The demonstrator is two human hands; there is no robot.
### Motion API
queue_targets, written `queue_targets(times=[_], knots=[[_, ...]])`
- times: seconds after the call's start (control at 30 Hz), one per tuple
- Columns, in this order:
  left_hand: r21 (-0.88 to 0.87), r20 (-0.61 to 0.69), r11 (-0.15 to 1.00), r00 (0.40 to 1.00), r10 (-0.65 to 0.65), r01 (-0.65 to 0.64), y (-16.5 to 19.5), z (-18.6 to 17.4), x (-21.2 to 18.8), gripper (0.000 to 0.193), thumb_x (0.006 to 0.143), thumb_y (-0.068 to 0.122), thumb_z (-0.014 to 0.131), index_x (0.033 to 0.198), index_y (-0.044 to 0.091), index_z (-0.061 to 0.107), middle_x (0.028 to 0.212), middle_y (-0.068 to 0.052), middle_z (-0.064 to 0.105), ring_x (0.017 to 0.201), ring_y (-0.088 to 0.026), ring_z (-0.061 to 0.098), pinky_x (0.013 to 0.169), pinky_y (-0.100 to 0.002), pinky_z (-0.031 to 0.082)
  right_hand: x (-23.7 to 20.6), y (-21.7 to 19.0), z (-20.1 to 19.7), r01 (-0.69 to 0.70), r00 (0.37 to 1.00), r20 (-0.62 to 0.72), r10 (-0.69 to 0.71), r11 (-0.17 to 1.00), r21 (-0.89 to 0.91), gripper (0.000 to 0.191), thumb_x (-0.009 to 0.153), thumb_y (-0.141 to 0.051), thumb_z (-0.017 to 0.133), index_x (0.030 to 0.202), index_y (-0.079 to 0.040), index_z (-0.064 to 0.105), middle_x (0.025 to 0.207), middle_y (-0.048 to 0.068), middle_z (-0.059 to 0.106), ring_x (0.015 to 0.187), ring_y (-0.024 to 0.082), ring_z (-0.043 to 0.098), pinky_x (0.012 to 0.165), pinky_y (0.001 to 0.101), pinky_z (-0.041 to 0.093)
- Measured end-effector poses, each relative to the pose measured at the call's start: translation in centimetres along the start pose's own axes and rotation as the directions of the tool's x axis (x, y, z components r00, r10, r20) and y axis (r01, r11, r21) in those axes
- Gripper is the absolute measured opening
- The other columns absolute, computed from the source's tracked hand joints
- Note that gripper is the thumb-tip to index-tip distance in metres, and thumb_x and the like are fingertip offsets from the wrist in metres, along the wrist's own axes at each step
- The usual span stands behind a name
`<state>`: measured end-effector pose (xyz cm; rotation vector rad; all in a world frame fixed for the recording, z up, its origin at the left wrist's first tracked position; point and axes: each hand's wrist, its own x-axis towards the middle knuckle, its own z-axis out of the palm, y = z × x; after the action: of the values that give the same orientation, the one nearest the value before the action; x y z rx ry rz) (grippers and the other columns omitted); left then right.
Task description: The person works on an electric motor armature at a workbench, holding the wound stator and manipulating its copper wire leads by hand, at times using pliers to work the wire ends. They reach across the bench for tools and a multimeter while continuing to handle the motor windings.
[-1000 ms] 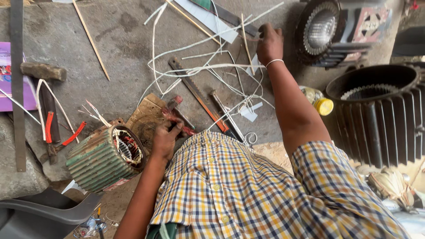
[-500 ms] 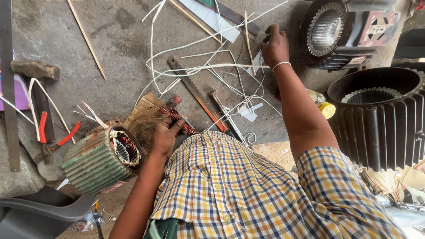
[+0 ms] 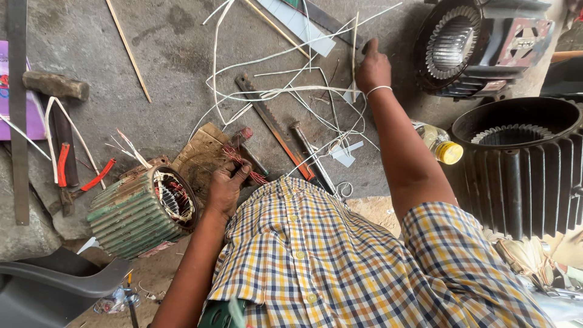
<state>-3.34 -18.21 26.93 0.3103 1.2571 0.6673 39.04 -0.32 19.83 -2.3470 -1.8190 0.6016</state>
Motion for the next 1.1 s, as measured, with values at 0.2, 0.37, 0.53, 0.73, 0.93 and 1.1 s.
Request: queue_targets(times=[0.2,0.37,0.53,0.73,0.93,1.1], knots=[[-0.005,0.028,1.0,0.999,0.021,-0.021,0.8,0.8,0.1,0.018,0.092,0.012,0.076,0.106,0.001,0.071,0.094,-0.006,0.072,0.08,-0.014,0.067,0.073,-0.032,0.059,0.0,-0.3,0.0,-0.119,0.99,-0.075,0.117,0.993,-0.022,0.039,0.086,0.001,0.062,0.122,-0.005,0.049,0.106,0.026,0.069,0.097,0.049,0.065,0.082,0.0556,0.053],[0.114,0.051,0.989,0.994,0.093,-0.099,2.0,1.5,0.5,0.016,0.095,0.014,0.073,0.102,0.001,0.069,0.095,-0.011,0.074,0.083,-0.017,0.071,0.077,-0.03,0.061,-1.9,1.2,-2.2,0.13,0.87,-0.469,-0.151,0.988,-0.077,0.053,0.091,0.004,0.07,0.138,-0.004,0.047,0.128,0.022,0.064,0.113,0.04,0.068,0.095,0.0417,0.06],[0.07,0.096,0.995,0.993,0.061,-0.068,2.8,4.0,2.7,0.014,0.093,0.015,0.068,0.099,0.002,0.067,0.089,-0.01,0.074,0.079,-0.019,0.076,0.077,-0.033,0.064,-5.9,-1.1,-6.8,-0.027,0.911,-0.367,0.186,0.917,0.398,0.055,0.094,0.011,0.062,0.142,-0.011,0.05,0.11,0.009,0.073,0.094,0.023,0.076,0.08,0.0363,0.067],[0.212,0.221,0.961,0.966,0.131,-0.179,2.0,7.6,6.4,0.017,0.098,0.012,0.07,0.103,-0.004,0.071,0.089,-0.007,0.074,0.074,-0.013,0.069,0.07,-0.027,0.06,-14.8,-9.4,-6.6,0.106,0.992,-0.111,-0.056,0.848,0.52,0.014,0.094,0.001,0.08,0.104,-0.002,0.071,0.098,0.01,0.075,0.088,0.017,0.07,0.082,0.0304,0.059],[0.156,0.18,0.977,0.977,0.117,-0.146,1.3,8.7,6.6,0.018,0.095,0.012,0.074,0.102,-0.004,0.073,0.086,-0.008,0.077,0.072,-0.011,0.07,0.067,-0.026,0.059,-19.4,-14.5,-4.3,-0.043,0.95,0.214,-0.227,0.584,0.811,0.024,0.096,-0.004,0.072,0.119,-0.001,0.073,0.108,0.008,0.075,0.099,0.012,0.072,0.087,0.0279,0.059],[0.214,0.19,0.962,0.973,0.132,-0.172,2.1,7.8,5.2,0.016,0.094,0.011,0.074,0.099,-0.004,0.074,0.085,-0.008,0.076,0.07,-0.012,0.07,0.065,-0.026,0.059,-19.4,-14.6,-3.9,-0.269,0.889,0.416,-0.19,0.519,0.812,0.021,0.097,-0.005,0.071,0.118,0.0,0.075,0.104,0.008,0.078,0.093,0.014,0.072,0.086,0.029,0.06]])
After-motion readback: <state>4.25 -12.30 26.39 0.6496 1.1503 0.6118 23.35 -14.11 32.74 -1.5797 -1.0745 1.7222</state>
